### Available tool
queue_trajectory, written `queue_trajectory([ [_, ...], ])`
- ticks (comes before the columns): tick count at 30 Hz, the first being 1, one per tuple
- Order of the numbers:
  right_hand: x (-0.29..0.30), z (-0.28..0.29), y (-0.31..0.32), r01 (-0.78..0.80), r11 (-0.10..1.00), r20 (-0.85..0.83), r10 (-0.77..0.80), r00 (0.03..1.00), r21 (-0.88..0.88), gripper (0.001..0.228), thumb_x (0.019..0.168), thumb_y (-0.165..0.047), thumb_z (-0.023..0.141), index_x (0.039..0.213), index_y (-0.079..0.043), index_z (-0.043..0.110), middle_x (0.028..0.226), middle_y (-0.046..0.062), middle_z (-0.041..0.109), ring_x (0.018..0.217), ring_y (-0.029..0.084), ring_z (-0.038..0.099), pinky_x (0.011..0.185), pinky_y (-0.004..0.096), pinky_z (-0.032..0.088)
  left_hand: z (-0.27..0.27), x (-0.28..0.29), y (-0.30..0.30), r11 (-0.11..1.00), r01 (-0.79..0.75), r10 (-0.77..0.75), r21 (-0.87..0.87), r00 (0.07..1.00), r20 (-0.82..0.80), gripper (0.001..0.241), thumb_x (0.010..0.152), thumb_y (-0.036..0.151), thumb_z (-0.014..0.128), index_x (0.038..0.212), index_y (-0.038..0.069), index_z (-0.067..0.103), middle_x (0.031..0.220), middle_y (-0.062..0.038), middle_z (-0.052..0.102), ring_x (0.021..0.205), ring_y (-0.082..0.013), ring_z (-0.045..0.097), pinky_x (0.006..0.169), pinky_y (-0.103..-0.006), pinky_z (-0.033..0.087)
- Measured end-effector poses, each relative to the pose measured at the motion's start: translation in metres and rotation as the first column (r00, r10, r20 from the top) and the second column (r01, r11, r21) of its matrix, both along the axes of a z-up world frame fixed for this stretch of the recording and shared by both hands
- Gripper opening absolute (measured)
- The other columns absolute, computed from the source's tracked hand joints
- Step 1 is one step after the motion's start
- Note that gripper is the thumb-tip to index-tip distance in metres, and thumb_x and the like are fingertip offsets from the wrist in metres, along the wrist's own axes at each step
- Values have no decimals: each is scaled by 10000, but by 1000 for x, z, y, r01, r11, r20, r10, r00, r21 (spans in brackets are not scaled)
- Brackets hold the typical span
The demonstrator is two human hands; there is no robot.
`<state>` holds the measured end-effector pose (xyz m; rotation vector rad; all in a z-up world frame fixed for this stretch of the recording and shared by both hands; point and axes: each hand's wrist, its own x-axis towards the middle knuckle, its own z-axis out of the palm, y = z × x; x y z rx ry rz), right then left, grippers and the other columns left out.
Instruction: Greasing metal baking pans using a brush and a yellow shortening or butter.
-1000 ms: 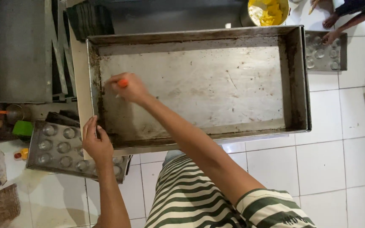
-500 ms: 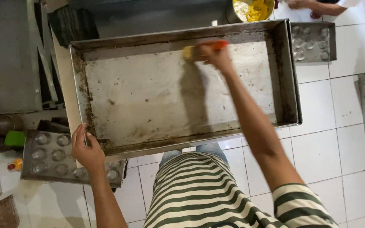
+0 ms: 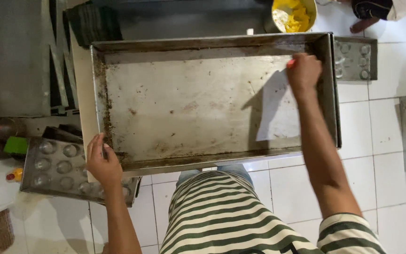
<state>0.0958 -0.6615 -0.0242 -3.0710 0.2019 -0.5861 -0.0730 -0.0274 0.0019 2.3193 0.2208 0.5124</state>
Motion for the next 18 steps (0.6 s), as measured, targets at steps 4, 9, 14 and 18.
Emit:
queue_trajectory([
  [4, 33, -23, 95, -27, 998, 5, 27, 1000, 60, 123, 793, -170, 807, 760, -88, 722, 761, 166, 691, 685, 360, 683, 607, 485, 537, -2, -1, 2, 1000, -12, 12, 18, 1000, -2, 301, 1073, -10, 570, 1350, 4, 688, 1357, -175, 669, 1160, -312, 691, 886, -410, 594],
  [9, 63, -9, 248, -219, 966, -1, 221, 975, 138, 211, 712, -220, 837, 651, -63, 710, 682, 168, 669, 666, 346, 671, 594, 469, 544, 0, 0, 2, 1000, 1, -1, 7, 1000, 22, 297, 1082, -4, 571, 1358, 10, 682, 1354, -164, 671, 1170, -301, 690, 918, -414, 589],
  [14, 72, 1, 387, -376, 906, -205, 413, 887, 196, 86, 748, -178, 789, 687, -123, 760, 663, 139, 697, 638, 277, 679, 625, 431, 558, 0, 1, 2, 999, -8, 7, 53, 1000, 16, 317, 1054, -8, 579, 1349, 18, 691, 1352, -150, 678, 1197, -308, 686, 958, -413, 584],
  [18, 65, -6, 465, -373, 887, -333, 450, 828, 271, 90, 888, -86, 688, 805, -79, 722, 682, 121, 704, 565, 208, 694, 518, 400, 579, -4, 1, 5, 999, -48, 48, 14, 998, -27, 309, 1048, -13, 583, 1331, 35, 698, 1346, -150, 681, 1158, -292, 695, 911, -388, 587],
])
